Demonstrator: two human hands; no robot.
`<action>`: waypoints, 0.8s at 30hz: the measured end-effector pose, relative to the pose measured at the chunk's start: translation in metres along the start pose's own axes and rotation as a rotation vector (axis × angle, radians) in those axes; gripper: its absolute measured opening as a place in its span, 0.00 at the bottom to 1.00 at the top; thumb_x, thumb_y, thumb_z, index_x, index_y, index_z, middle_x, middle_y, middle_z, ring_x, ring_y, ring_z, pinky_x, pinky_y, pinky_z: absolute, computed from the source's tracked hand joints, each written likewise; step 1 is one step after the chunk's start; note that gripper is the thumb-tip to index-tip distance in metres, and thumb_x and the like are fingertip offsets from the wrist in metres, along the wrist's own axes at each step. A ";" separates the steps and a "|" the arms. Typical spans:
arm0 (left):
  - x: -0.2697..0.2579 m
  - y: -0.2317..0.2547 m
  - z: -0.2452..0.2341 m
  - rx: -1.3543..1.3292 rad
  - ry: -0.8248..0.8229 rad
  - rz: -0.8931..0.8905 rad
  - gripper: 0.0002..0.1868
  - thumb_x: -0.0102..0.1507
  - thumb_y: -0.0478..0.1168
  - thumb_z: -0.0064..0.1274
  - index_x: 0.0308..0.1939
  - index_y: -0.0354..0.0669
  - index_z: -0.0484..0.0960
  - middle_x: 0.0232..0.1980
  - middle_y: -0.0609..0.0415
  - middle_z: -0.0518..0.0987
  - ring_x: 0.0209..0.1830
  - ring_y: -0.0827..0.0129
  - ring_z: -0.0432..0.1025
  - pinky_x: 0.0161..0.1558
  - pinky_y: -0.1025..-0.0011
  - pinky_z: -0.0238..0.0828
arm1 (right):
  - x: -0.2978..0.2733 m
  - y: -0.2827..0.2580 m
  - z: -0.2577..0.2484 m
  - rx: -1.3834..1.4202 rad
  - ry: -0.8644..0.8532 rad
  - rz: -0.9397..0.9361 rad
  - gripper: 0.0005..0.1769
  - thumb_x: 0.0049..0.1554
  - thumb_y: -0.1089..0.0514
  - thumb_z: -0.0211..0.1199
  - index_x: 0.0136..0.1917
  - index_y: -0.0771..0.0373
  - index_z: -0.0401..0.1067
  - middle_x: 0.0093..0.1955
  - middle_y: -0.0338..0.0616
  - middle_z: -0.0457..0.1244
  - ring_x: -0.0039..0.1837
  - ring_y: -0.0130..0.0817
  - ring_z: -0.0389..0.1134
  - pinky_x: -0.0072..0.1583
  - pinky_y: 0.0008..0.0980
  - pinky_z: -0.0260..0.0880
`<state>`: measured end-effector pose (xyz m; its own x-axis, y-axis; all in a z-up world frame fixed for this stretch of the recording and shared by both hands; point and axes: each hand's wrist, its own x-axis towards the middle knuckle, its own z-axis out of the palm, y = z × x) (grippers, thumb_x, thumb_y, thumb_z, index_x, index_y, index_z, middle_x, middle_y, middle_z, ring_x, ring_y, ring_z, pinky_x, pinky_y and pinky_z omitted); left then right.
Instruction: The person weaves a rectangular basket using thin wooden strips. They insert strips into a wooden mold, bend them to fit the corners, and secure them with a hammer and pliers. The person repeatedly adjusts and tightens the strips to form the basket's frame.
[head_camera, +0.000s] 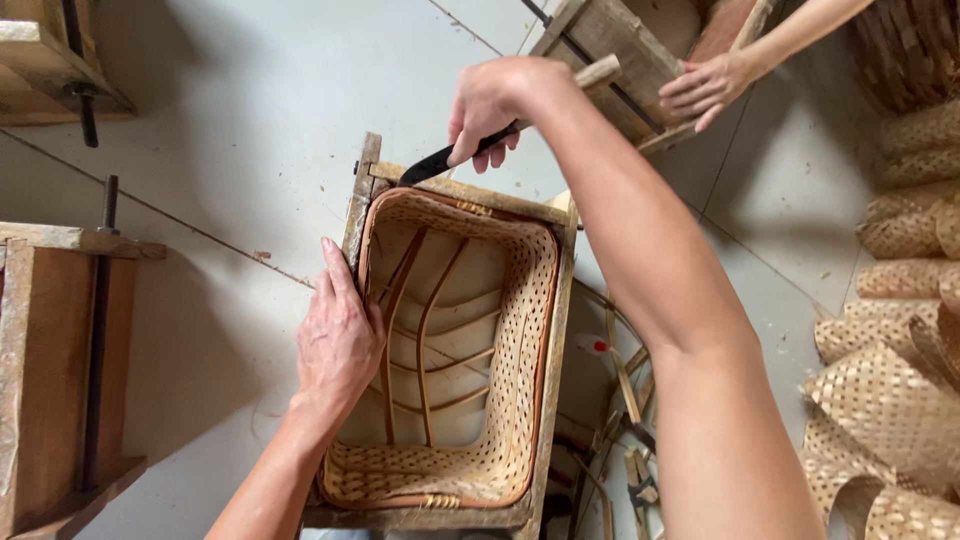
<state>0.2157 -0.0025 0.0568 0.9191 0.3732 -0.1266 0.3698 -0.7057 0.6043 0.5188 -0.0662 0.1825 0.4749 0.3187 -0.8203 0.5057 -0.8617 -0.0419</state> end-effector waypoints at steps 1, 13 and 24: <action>0.004 0.001 0.000 -0.015 -0.009 -0.022 0.48 0.61 0.36 0.51 0.77 0.24 0.39 0.51 0.33 0.71 0.44 0.43 0.73 0.42 0.52 0.76 | 0.002 -0.008 -0.007 -0.035 0.001 0.014 0.10 0.55 0.55 0.70 0.49 0.58 0.81 0.41 0.45 0.75 0.38 0.28 0.74 0.38 0.27 0.68; 0.004 0.001 -0.001 0.023 -0.077 -0.049 0.45 0.64 0.37 0.47 0.77 0.22 0.38 0.49 0.34 0.70 0.41 0.45 0.73 0.37 0.53 0.76 | 0.049 0.008 -0.027 0.140 -0.239 0.045 0.10 0.50 0.56 0.75 0.46 0.60 0.83 0.40 0.48 0.74 0.37 0.29 0.72 0.37 0.26 0.66; 0.003 0.007 -0.004 0.014 0.075 0.072 0.44 0.65 0.40 0.51 0.77 0.32 0.43 0.58 0.33 0.71 0.48 0.42 0.73 0.41 0.53 0.76 | -0.018 -0.024 0.014 -0.305 0.208 -0.115 0.07 0.56 0.54 0.71 0.46 0.58 0.82 0.38 0.39 0.74 0.40 0.26 0.75 0.45 0.31 0.72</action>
<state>0.2201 -0.0037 0.0637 0.9308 0.3648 -0.0232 0.3051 -0.7405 0.5988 0.4884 -0.0571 0.1901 0.5227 0.5068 -0.6855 0.7403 -0.6687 0.0701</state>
